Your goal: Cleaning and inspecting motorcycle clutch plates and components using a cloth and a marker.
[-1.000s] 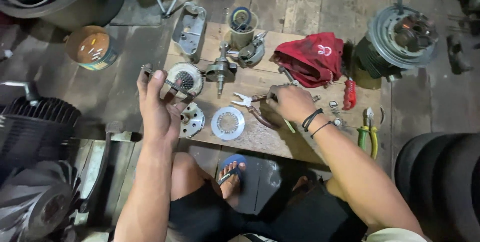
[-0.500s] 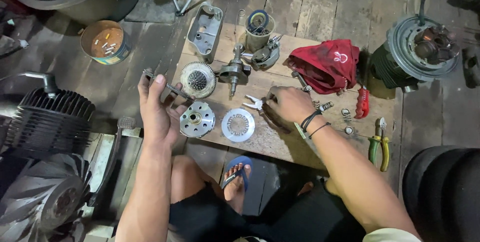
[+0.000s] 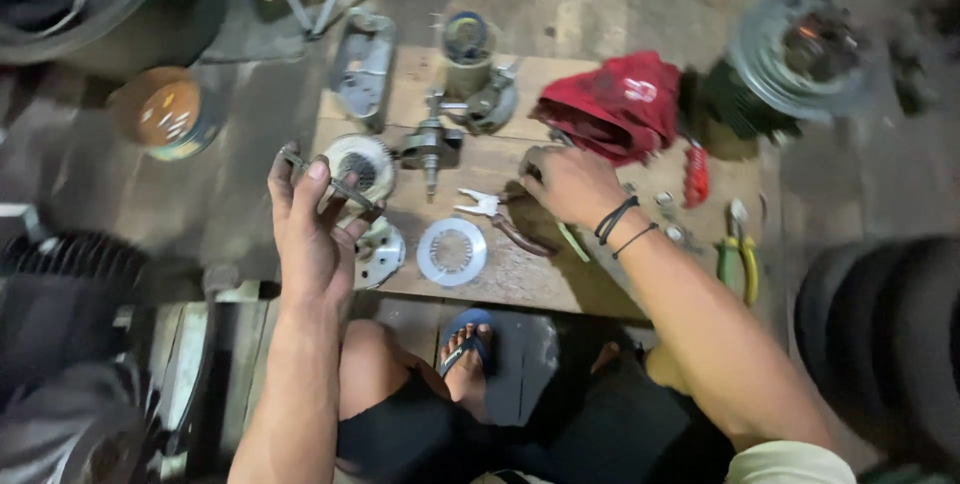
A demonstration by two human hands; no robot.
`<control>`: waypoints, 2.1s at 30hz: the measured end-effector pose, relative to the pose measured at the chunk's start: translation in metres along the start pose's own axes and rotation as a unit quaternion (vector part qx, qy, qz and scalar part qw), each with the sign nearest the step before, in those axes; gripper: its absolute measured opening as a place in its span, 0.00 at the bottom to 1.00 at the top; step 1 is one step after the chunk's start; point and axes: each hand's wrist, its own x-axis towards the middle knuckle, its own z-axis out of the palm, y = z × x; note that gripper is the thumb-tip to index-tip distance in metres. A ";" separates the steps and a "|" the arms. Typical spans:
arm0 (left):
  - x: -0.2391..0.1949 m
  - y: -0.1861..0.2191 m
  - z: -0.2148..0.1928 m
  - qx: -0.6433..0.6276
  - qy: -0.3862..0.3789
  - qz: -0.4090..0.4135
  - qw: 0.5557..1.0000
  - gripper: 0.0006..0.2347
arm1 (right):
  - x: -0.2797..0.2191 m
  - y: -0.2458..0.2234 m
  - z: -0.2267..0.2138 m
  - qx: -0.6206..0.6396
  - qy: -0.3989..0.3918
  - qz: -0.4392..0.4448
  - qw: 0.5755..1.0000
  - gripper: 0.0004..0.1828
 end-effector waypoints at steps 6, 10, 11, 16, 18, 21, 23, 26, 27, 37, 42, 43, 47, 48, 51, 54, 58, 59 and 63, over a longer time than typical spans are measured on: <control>-0.007 -0.033 0.070 0.039 -0.125 -0.053 0.990 0.35 | -0.078 0.053 -0.037 -0.003 0.070 0.094 0.993 0.16; -0.023 -0.056 0.120 0.065 -0.230 -0.081 0.968 0.36 | -0.168 0.102 -0.065 0.091 0.170 0.207 0.959 0.17; -0.029 -0.062 0.129 0.069 -0.248 -0.090 0.962 0.36 | -0.191 0.124 -0.060 0.094 0.176 0.226 0.953 0.17; -0.067 -0.073 0.163 0.143 -0.337 -0.072 0.928 0.34 | -0.293 0.182 -0.040 0.203 0.353 0.284 0.868 0.10; -0.086 -0.067 0.177 0.168 -0.341 -0.061 0.923 0.34 | -0.315 0.184 -0.040 0.224 0.372 0.279 0.857 0.10; -0.093 -0.074 0.181 0.203 -0.335 -0.036 0.919 0.34 | -0.338 0.189 -0.038 0.252 0.393 0.255 0.847 0.12; -0.083 -0.088 0.174 0.210 -0.328 -0.021 0.921 0.34 | -0.346 0.194 -0.037 0.259 0.398 0.238 0.847 0.13; -0.076 -0.101 0.166 0.188 -0.296 -0.045 0.935 0.30 | -0.352 0.200 -0.033 0.304 0.421 0.216 0.827 0.11; -0.083 -0.099 0.173 0.182 -0.285 -0.051 0.940 0.29 | -0.351 0.202 -0.034 0.320 0.419 0.206 0.825 0.11; -0.092 -0.098 0.181 0.136 -0.247 -0.005 0.960 0.34 | -0.350 0.223 -0.019 0.369 0.363 0.230 0.824 0.13; -0.099 -0.049 0.170 0.081 -0.072 -0.058 0.992 0.22 | -0.343 0.216 -0.011 0.323 0.304 0.205 0.872 0.11; -0.099 -0.042 0.162 0.070 -0.044 -0.055 0.995 0.23 | -0.339 0.213 -0.013 0.326 0.287 0.220 0.874 0.12; -0.103 -0.004 0.112 0.027 0.024 -0.027 0.999 0.14 | -0.301 0.201 -0.011 0.290 0.245 0.188 0.906 0.11; -0.106 0.003 0.096 0.009 0.010 -0.006 1.000 0.13 | -0.292 0.190 -0.015 0.291 0.241 0.173 0.909 0.12; -0.109 0.020 0.050 -0.033 0.023 0.029 0.999 0.13 | -0.267 0.158 -0.020 0.285 0.213 0.128 0.926 0.12; -0.112 0.034 0.001 -0.063 0.061 0.050 0.995 0.13 | -0.249 0.121 -0.029 0.224 0.154 0.115 0.955 0.15; -0.114 0.048 -0.061 -0.068 0.086 0.078 0.991 0.10 | -0.229 0.080 -0.034 0.151 0.131 0.089 0.976 0.17; -0.112 0.051 -0.076 -0.070 0.092 0.078 0.990 0.10 | -0.222 0.070 -0.035 0.148 0.126 0.085 0.977 0.17; -0.114 0.061 -0.111 -0.093 0.117 0.066 0.987 0.14 | -0.193 0.036 -0.033 0.114 0.142 0.034 0.983 0.15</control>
